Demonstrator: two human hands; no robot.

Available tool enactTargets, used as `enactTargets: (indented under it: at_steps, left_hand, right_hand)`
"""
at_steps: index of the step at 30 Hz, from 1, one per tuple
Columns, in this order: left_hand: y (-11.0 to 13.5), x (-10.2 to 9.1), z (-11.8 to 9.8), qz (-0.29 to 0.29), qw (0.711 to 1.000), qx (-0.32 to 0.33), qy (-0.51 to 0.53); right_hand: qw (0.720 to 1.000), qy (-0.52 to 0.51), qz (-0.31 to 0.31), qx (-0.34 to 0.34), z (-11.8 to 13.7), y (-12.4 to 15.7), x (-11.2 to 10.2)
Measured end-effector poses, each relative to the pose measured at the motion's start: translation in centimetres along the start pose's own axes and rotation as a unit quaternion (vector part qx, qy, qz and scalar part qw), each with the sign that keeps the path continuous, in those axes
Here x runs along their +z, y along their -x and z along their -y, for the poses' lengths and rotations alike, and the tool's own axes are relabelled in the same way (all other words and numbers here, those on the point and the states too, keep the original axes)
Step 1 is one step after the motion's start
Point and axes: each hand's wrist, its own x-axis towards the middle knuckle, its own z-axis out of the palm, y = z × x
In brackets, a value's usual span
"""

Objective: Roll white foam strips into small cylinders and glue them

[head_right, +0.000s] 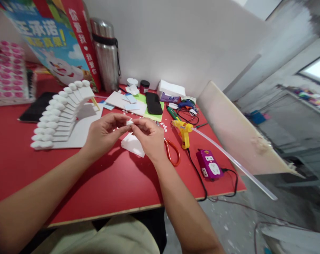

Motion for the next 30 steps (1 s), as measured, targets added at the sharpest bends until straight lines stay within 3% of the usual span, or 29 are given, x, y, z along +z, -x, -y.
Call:
enactTargets:
  at_steps: [5, 12, 15, 21, 25, 30]
  left_hand:
    - [0.2, 0.0, -0.3, -0.019, 0.999, 0.024, 0.024]
    - [0.1, -0.1, 0.3, 0.016, 0.997, -0.029, 0.075]
    - [-0.1, -0.2, 0.7, 0.014, 1.0, -0.021, 0.011]
    - [-0.1, -0.2, 1.3, 0.021, 0.99, 0.075, -0.114]
    - [0.0, -0.3, 1.3, 0.047, 0.979, 0.095, -0.174]
    - [-0.1, -0.5, 1.1, 0.05, 0.98, 0.097, -0.168]
  right_hand:
    - [0.999, -0.002, 0.004, -0.047, 0.5, 0.2, 0.1]
    - [0.998, -0.061, 0.01, -0.004, 0.1, 0.2, 0.2]
    - [0.998, -0.055, -0.004, 0.024, 0.0, 0.2, 0.3]
    - [0.989, -0.095, -0.039, 0.109, -0.2, -0.1, 0.5]
    - [0.981, -0.119, -0.017, 0.152, -0.6, -0.1, 0.5]
    - [0.985, -0.087, 0.003, 0.15, -0.3, 0.0, 0.3]
